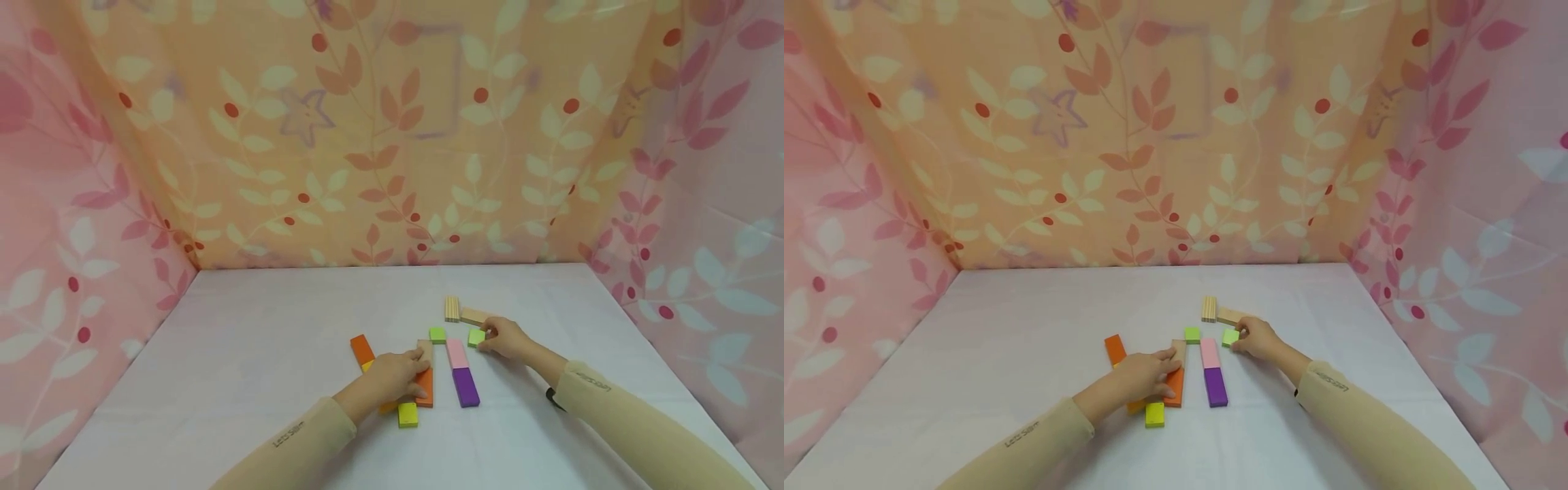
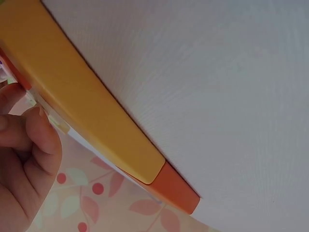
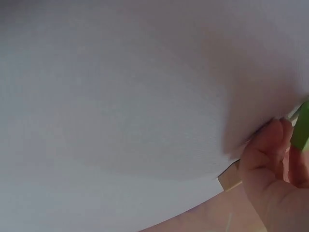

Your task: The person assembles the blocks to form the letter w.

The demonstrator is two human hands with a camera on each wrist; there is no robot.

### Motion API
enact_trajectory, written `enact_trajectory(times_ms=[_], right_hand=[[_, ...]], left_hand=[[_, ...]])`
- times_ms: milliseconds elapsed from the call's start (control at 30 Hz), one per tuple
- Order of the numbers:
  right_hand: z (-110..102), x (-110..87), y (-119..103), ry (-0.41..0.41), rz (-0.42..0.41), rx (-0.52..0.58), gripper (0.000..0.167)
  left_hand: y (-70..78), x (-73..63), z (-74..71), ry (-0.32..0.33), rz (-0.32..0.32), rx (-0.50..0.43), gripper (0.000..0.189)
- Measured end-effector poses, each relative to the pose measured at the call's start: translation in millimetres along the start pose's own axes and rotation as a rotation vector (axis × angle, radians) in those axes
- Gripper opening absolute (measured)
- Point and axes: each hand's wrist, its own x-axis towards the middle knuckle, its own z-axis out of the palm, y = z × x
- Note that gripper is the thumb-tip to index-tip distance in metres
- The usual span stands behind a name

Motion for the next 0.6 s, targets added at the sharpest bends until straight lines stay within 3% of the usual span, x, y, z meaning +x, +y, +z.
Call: enact_trajectory(times_ms=[233,367,467,600], right_hand=[[1,-11.0,5,0.084,-0.041,0.029,0.029],[-6,-14.9,3,0.092,-0.037,0.144,0.029],[-14,-19.9,-1,0.039,0.037,0.286,0.033],[-25,-30.0,-2,-0.114,0.086,0.425,0.037]], left_hand=[[1.5,2.7,1.2,-0.012,0.000,0.005,0.066],[-0.7,3.2,0.9,-0.006,0.002,-0.005,0.065],[-1.8,2.6,0.6,-0.008,0.004,-0.027,0.065],[-1.1,2.8,0.1,-0.012,0.002,-0.045,0.065]])
